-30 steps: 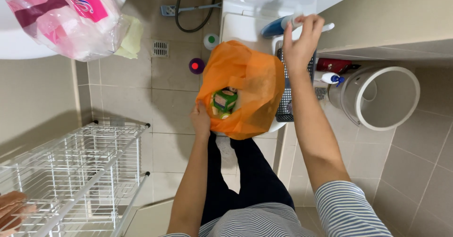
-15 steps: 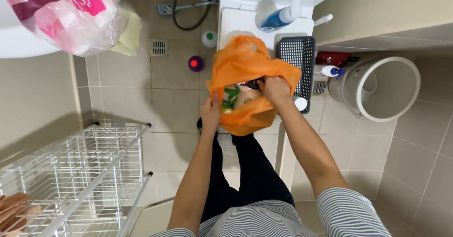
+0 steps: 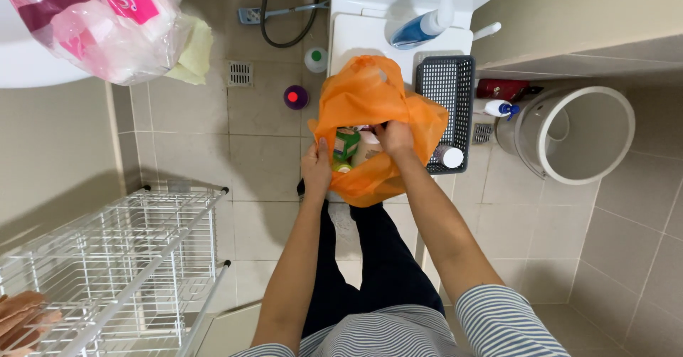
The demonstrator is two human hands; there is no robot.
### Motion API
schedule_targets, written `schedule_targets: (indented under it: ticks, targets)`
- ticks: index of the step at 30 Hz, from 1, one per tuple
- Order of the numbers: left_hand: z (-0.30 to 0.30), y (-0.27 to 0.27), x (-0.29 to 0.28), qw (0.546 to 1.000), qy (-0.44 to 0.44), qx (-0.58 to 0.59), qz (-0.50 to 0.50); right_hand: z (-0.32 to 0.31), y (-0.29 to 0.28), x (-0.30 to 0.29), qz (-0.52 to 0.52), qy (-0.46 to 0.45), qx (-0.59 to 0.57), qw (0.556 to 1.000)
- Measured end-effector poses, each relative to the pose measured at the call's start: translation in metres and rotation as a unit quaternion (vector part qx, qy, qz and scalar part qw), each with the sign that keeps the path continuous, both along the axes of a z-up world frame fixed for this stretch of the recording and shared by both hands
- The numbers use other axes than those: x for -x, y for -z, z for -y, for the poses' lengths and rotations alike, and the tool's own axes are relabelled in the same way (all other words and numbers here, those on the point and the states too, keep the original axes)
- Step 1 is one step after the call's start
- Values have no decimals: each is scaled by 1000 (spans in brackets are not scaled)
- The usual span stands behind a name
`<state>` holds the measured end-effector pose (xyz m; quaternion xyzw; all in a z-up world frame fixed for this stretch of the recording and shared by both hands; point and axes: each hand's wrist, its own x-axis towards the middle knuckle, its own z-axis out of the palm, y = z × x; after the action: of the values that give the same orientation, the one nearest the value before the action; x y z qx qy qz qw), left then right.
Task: The person unpacks various bathroom supplies from an orange plastic bag and places them on the toilet tank and a black plastic basket. Items include paper towels, toothpaste, cleaning sprays, and other toiletries. The person then folds the empty orange bag.
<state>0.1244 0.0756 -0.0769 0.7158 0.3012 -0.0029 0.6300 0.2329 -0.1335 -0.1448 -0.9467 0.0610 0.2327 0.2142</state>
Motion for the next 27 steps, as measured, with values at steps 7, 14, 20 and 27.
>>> schedule_targets:
  ticks: [7, 14, 20, 27]
  targets:
    - [-3, 27, 14, 999, -34, 34, 2, -11, -63, 23, 31, 102, -307, 946]
    - [-16, 0, 10, 988, -105, 110, -40, -12, -208, 60, 129, -117, -296, 939]
    - [-23, 41, 30, 991, -95, 78, -58, 17, -256, 45, 299, -88, -299, 902]
    - [0, 10, 0, 926, -231, 265, -140, 3, -232, 21, 119, -126, -104, 979]
